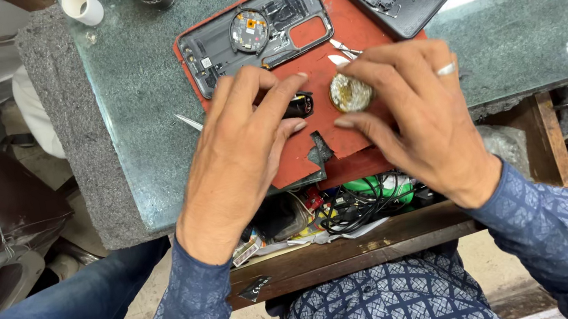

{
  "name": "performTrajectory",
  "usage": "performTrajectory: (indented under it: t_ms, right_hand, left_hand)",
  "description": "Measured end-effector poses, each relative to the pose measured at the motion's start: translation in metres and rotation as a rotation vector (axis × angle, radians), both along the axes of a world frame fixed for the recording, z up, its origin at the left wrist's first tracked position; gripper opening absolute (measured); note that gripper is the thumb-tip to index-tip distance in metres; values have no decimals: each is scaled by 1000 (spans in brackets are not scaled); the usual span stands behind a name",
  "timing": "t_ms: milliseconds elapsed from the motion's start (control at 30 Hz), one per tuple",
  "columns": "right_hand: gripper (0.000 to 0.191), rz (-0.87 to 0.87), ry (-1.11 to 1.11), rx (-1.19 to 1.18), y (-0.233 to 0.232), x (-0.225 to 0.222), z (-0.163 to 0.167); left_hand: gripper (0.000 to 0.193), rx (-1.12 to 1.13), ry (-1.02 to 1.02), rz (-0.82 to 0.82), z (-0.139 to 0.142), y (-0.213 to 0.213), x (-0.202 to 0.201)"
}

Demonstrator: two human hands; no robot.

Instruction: The person uses a soldering iron and tweezers to work on a small circular electronic component, likely a smartwatch. They repeatedly apply solder to the component's contacts, reposition the part, and use tweezers to adjust tiny elements on the circuit board.

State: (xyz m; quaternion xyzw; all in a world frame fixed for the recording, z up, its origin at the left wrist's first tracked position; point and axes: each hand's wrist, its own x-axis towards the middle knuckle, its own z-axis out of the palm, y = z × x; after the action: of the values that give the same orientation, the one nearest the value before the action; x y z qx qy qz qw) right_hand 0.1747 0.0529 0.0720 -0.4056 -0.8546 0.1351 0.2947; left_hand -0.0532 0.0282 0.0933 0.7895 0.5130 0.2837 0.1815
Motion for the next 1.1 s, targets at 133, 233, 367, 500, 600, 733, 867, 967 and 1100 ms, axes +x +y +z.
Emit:
performTrajectory:
  t_ms: [133, 233, 367, 500, 600, 733, 867, 967, 1100]
  right_hand:
    - [44, 29, 84, 5, 8, 2, 4]
    - [33, 36, 250, -194, 11, -2, 2]
    - [27, 129, 598, -491, 16, -11, -6]
    - [27, 93, 681, -597, 14, -14, -17]
    - [27, 89, 703, -617, 17, -15, -24]
    - [27, 96, 669, -620, 23, -20, -31]
    - [25, 98, 661, -667, 25, -25, -34]
    - [24, 95, 646, -648, 25, -26, -36]
    - [23, 91, 610, -620, 22, -24, -41]
  left_hand:
    - [32, -167, -193, 34, -3, 0, 2]
    - [42, -262, -373, 83, -8, 4, 4]
    - [44, -362, -690, 95, -14, 7, 9]
    - [39, -355, -859, 38, -25, 8, 15]
    - [39, -353, -927, 13, -34, 9, 13]
    - [38, -374, -965, 65, -44, 7, 12]
    - [36, -335, -877, 94, -47, 7, 9]
    - [35, -338, -869, 88, -48, 6, 8]
    - [35, -343, -832, 103, -50, 2, 10]
